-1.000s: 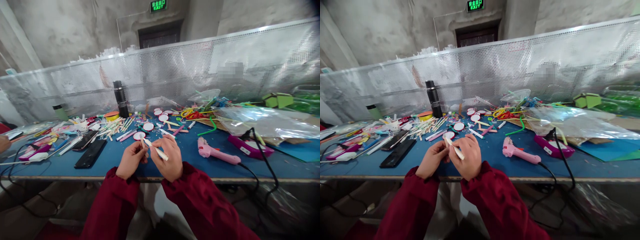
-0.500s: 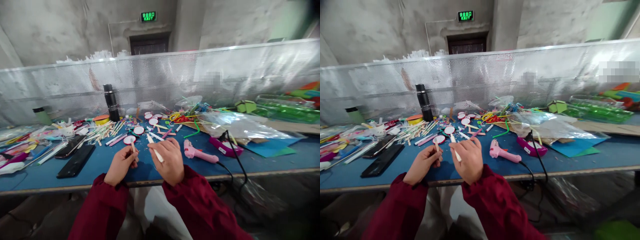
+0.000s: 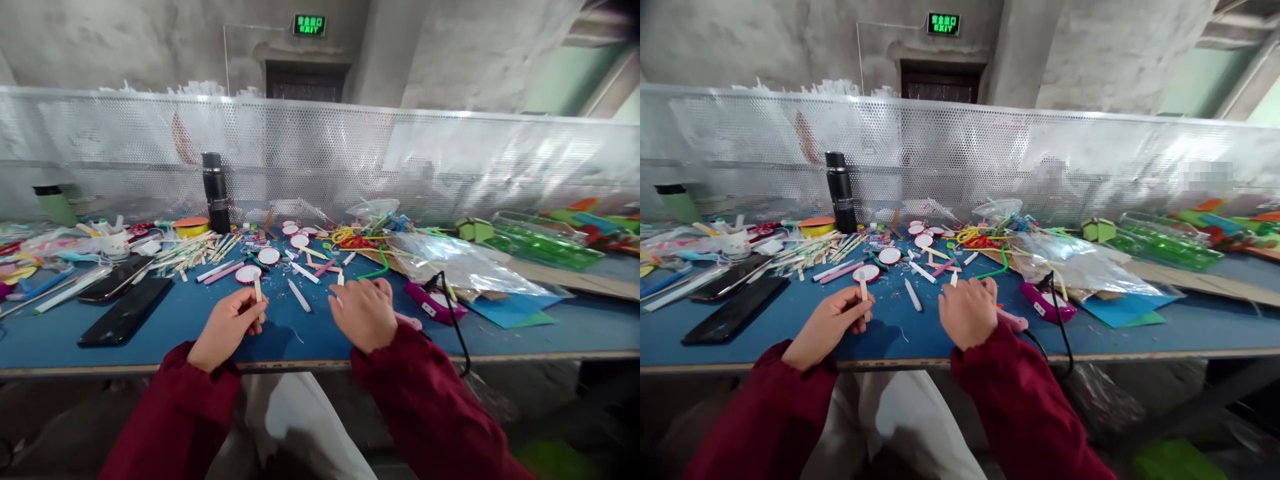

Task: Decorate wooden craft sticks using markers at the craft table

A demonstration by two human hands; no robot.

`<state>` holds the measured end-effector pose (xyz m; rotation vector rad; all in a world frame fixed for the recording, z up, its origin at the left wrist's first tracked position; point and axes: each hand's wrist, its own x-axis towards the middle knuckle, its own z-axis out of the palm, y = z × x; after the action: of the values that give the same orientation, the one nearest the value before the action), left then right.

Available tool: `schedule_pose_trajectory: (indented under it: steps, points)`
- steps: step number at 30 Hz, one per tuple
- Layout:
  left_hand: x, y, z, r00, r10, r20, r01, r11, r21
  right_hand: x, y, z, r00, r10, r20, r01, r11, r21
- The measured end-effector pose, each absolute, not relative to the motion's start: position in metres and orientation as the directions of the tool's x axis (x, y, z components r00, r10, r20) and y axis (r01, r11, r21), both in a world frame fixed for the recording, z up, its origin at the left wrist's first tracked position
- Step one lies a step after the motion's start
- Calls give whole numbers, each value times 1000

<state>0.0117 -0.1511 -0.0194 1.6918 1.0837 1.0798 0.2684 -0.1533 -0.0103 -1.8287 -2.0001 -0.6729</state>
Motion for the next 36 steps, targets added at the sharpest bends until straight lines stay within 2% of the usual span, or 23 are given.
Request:
schedule_pose_trajectory:
  steps: [2, 8, 13, 20, 26, 32, 36]
  points:
    - [11, -151, -20, 263, 938, 223, 231, -286, 930, 267, -148, -15, -114, 865, 488, 988, 48, 145]
    - [10, -151, -21, 261, 941, 214, 256, -281, 925, 264, -145, -18, -123, 881, 457, 983, 45, 178]
    - [10, -151, -20, 263, 942, 209, 257, -277, 926, 265, -149, -4, -118, 864, 490, 984, 37, 172]
    - [10, -151, -21, 266, 942, 202, 227, -265, 937, 273, -136, 10, -185, 778, 601, 981, 107, 164]
    - [11, -150, -20, 266, 943, 201, 213, -261, 942, 277, -129, 15, -180, 745, 643, 980, 79, 183]
    - [12, -149, -21, 266, 943, 200, 179, -252, 951, 278, -132, 19, -144, 777, 612, 986, 60, 156]
    - [13, -149, -21, 260, 943, 206, 172, -255, 952, 270, -119, 22, -186, 808, 559, 979, 105, 173]
